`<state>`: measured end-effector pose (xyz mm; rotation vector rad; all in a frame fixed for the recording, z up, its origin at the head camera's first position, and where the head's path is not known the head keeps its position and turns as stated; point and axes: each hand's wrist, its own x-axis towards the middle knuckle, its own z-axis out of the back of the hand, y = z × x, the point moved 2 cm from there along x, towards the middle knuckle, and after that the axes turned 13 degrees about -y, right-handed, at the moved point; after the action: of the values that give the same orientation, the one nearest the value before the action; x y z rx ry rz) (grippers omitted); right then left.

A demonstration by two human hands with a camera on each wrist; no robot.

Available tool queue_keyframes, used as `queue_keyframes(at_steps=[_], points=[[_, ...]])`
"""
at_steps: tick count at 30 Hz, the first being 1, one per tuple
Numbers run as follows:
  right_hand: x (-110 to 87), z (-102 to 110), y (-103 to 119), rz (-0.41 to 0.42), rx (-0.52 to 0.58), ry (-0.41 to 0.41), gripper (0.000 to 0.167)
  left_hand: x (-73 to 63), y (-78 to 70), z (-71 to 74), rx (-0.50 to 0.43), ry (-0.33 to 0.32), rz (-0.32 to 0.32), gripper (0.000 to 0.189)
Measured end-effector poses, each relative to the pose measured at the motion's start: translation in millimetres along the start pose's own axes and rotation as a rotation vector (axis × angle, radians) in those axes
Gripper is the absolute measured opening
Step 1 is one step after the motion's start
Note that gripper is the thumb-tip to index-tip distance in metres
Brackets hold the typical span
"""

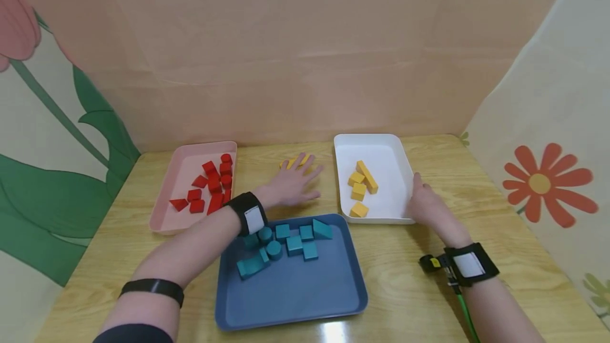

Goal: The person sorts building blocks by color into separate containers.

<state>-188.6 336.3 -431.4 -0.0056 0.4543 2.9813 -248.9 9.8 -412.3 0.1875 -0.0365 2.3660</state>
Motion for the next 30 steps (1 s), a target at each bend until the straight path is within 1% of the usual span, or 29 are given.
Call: queue_keyframes(at_steps=[7, 10, 12, 16, 18, 21, 23, 24, 25, 27, 30], points=[[-0.9, 0.2, 0.1, 0.0, -0.002, -0.002, 0.077, -9.4, 16.3, -0.9, 0.016, 0.043, 0.033, 0.073], [-0.5, 0.5, 0.4, 0.003, -0.001, -0.003, 0.077, -13.7, 24.9, -3.3, 0.014, 0.069, 0.062, 0.072], [-0.5, 0.7, 0.7, 0.004, 0.001, -0.003, 0.076, -17.1, 31.3, -5.1, -0.004, 0.087, 0.092, 0.073], [-0.5, 0.9, 0.9, 0.004, 0.006, -0.004, 0.075, -25.1, 42.7, -4.9, -0.07, 0.129, 0.186, 0.074], [-0.4, 0.7, 0.6, 0.005, 0.004, -0.005, 0.075, -29.6, 46.7, -3.5, -0.104, 0.16, 0.258, 0.076], [0.2, 0.1, -0.1, 0.005, 0.003, -0.006, 0.076, -36.4, 50.2, -1.2, -0.176, 0.199, 0.385, 0.08], [0.5, -0.2, -0.3, 0.006, 0.003, -0.006, 0.077, -39.7, 51.2, 0.9, -0.207, 0.205, 0.439, 0.082], [0.6, -0.4, -0.5, 0.006, 0.003, -0.007, 0.077, -40.7, 51.6, 1.4, -0.218, 0.197, 0.442, 0.082], [0.9, -0.7, -0.8, 0.007, 0.004, -0.007, 0.077, -41.3, 52.0, 2.1, -0.211, 0.185, 0.428, 0.081], [1.0, -1.2, -1.1, 0.007, 0.003, -0.007, 0.077, -41.4, 52.7, 4.1, -0.165, 0.146, 0.366, 0.073], [1.0, -1.6, -1.1, 0.007, 0.005, -0.006, 0.078, -41.1, 54.1, 5.3, -0.084, 0.086, 0.281, 0.056]])
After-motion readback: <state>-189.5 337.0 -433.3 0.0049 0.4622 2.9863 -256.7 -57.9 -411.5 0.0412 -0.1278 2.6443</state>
